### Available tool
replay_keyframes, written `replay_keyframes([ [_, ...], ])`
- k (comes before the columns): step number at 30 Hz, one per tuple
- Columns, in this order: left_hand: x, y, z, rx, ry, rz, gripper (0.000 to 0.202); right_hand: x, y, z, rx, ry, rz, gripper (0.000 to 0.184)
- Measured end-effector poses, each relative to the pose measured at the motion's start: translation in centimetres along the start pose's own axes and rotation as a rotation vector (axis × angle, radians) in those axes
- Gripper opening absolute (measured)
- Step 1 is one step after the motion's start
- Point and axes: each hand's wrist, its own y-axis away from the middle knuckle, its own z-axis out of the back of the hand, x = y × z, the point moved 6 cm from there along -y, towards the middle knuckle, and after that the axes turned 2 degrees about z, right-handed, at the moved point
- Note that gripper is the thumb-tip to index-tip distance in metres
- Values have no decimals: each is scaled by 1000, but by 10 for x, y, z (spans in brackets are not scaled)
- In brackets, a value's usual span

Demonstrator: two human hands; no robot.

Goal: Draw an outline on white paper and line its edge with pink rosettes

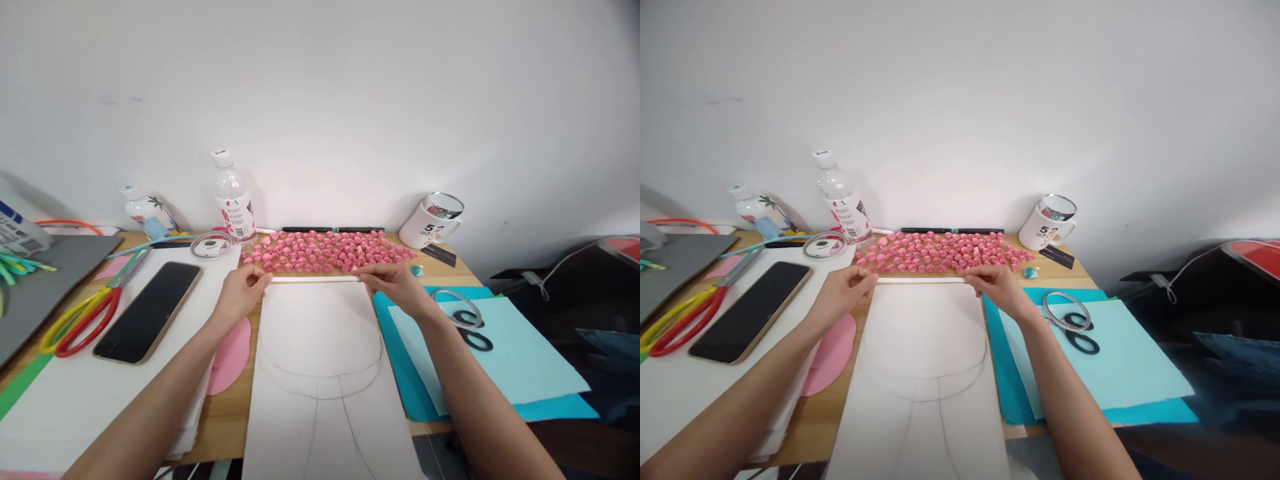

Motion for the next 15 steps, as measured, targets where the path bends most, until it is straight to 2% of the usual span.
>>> replay_keyframes([
  [4, 9, -8, 4, -114, -234, -14, 21, -20, -4, 13, -123, 60, -99, 30],
  [10, 25, -18, -1, -24, -344, 75, 25, -50, -3, 5, -222, -87, -242, 31],
  [15, 32, -19, -4, -6, -296, 138, 25, -57, -5, 1, -257, 20, -225, 25],
])
